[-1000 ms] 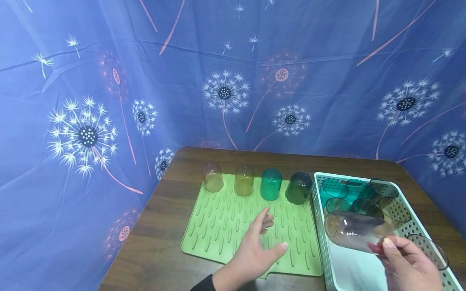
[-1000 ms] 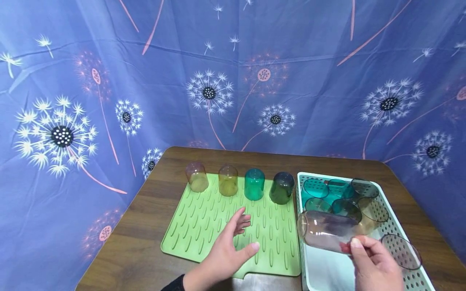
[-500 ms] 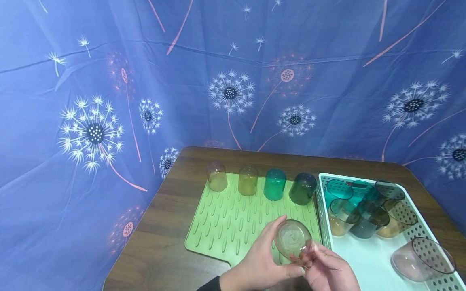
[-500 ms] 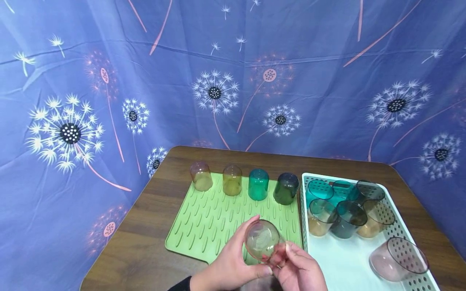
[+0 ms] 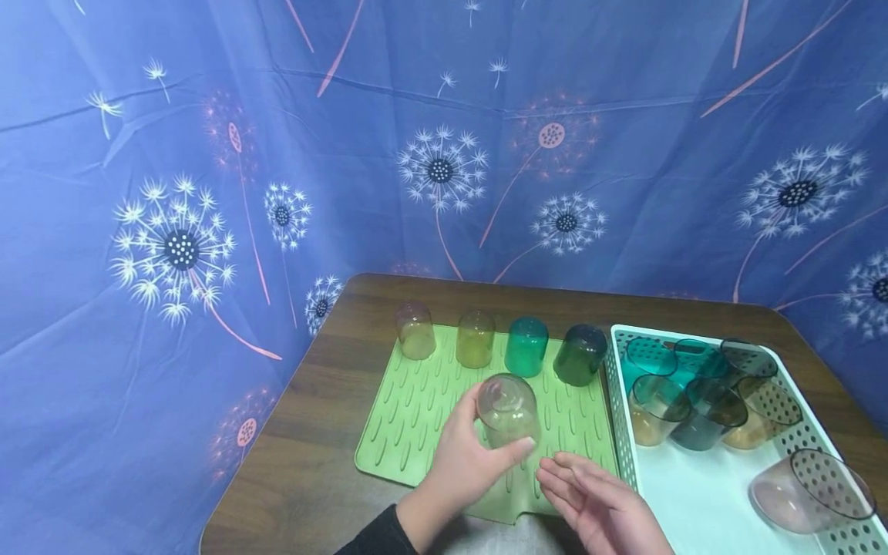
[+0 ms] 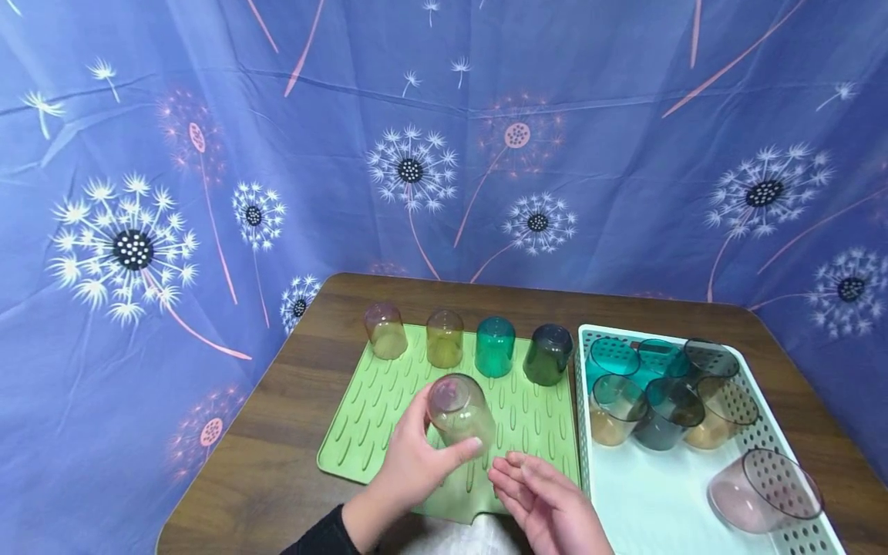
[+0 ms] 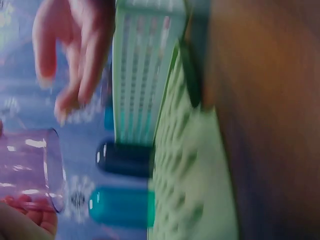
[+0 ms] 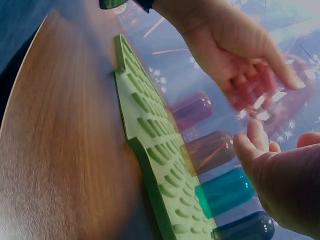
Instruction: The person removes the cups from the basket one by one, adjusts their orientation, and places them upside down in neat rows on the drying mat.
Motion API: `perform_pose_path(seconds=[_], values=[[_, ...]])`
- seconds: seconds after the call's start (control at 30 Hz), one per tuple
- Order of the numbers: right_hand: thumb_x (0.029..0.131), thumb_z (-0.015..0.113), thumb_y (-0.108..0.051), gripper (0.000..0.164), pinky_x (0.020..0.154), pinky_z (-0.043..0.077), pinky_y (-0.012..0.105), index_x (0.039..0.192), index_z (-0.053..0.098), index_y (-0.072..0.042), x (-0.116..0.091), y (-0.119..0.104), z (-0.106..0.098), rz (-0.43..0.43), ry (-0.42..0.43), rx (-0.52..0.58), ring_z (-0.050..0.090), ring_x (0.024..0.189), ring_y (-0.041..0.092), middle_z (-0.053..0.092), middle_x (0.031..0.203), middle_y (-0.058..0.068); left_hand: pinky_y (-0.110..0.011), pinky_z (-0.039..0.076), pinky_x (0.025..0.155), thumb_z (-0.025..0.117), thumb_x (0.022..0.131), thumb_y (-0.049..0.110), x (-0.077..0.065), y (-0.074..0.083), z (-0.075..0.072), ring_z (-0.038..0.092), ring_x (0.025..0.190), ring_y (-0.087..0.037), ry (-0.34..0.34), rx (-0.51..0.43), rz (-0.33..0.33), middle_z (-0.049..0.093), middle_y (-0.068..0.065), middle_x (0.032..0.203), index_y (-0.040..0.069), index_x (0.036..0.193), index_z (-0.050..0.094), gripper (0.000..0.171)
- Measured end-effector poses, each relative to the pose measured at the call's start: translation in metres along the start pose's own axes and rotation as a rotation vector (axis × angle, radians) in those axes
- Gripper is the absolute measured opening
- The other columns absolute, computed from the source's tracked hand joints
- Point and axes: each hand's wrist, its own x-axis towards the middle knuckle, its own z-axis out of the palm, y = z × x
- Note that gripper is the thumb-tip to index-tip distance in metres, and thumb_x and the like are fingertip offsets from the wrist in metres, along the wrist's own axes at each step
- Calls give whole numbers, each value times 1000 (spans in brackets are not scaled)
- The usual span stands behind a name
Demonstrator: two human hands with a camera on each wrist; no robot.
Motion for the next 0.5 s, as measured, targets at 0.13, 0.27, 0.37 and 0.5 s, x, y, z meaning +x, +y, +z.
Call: perform_pose_path(seconds=[0.13,0.27,0.37,0.5], values=[[111,24,-10,42,114,44,30,127,63,-12,-4,-4,0,13,81,-33,59,132,19,65,135,8,-58,46,106,86,74,49,23,-19,-20,56,129,-29,130,94,-135,58,-7,140,17,149,42,93],[111,21,-9,45,116,42,29,131,62,-11,-7,-8,0,17,21,-70,58,133,19,65,137,8,-58,46,106,86,76,42,45,-46,-41,55,131,-37,234,162,-215,55,-16,143,10,150,39,93],[111,19,-8,48,116,42,28,133,62,-10,-12,-13,2,16,-26,-129,58,133,17,65,139,6,-58,46,107,87,77,38,57,-62,-55,53,132,-40,287,194,-258,53,-19,145,7,150,38,93],[111,22,-8,46,111,46,24,130,64,-13,-20,-22,4,19,34,-287,62,128,15,68,133,1,-60,45,107,87,78,34,67,-77,-67,52,132,-43,315,230,-292,50,-23,146,5,151,34,95]])
